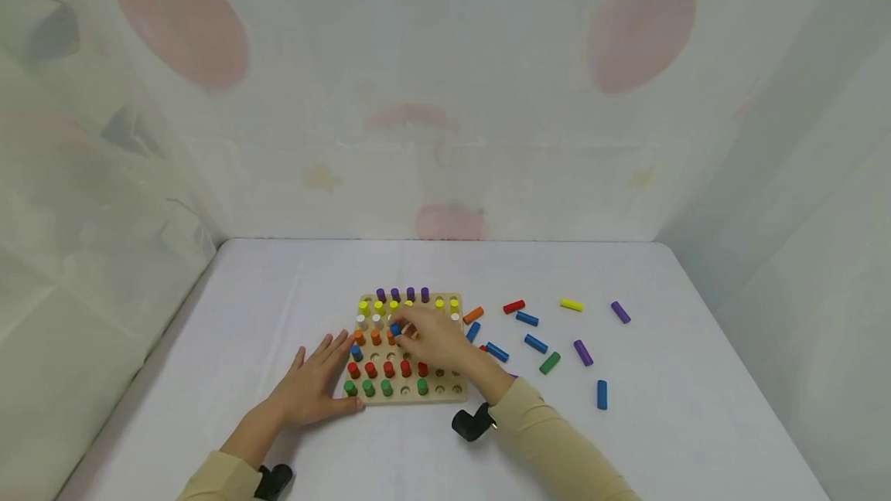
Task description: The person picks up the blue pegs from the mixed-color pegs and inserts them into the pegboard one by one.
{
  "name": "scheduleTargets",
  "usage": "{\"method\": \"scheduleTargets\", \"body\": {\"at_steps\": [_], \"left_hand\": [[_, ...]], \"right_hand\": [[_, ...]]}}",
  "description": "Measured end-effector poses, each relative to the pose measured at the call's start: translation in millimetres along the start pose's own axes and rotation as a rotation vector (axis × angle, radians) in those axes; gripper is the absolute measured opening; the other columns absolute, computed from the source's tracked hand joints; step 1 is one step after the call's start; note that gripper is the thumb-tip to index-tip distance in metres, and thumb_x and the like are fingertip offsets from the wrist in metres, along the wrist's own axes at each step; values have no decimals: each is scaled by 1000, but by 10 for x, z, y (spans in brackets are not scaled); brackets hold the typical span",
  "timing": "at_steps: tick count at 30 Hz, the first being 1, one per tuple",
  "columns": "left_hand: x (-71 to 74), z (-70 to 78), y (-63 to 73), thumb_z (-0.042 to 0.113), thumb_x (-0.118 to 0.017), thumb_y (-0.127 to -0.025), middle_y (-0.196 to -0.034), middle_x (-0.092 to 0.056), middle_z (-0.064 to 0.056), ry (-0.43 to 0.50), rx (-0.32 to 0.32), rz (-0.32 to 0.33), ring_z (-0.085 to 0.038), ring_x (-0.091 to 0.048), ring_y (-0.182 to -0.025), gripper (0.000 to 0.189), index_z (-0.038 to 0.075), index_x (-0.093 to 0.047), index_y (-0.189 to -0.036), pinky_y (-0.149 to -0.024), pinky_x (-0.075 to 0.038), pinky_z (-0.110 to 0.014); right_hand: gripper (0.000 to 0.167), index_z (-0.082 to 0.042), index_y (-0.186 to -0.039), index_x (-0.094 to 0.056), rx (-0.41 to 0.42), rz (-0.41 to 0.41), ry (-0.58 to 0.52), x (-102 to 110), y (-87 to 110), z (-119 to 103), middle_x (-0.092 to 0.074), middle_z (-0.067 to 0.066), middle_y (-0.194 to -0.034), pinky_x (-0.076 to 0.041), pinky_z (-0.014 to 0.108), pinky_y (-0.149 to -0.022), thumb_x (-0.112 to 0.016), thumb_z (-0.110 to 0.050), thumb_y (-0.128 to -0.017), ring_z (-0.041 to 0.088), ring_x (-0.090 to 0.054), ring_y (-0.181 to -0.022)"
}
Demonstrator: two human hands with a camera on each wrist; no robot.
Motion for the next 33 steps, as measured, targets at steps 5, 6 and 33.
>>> {"method": "scheduleTargets", "body": {"at_steps": [5, 6, 33], "left_hand": [[15, 14, -4, 74, -61, -64, -151, -25, -9, 4, 3, -4, -38, -21, -137, 107, 19, -24, -147, -102, -10, -69], [16, 18, -4, 74, -61, -64, -151, -25, -9, 4, 3, -5, -38, -21, -137, 106, 19, -24, -147, -102, -10, -69], [24, 54, 5, 72, -62, -65, -152, -24, -8, 18, -4, -7, -37, -20, -138, 107, 17, -23, -148, -103, -10, -69]], "right_hand": [[25, -15, -116, -59, 8, -22, -26, -68, -37, -37, -62, -6, -106, -48, 11, -73, -58, -19, -91, 3, -58, -90], [26, -15, -116, -59, 8, -25, -29, -85, -44, -38, -62, -6, -106, -48, 11, -74, -58, -19, -91, 3, -58, -90], [21, -18, -110, -59, -57, -94, -36, -388, -139, -76, -64, -8, -101, -45, 8, -59, -60, -16, -89, -2, -52, -73]]}}
Point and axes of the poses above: each hand's wrist, its own y-axis away from the middle knuckle, its own x-axis out of the back of the hand, z = x × y, the point moved 9 cm from there along -y, towards the middle knuckle
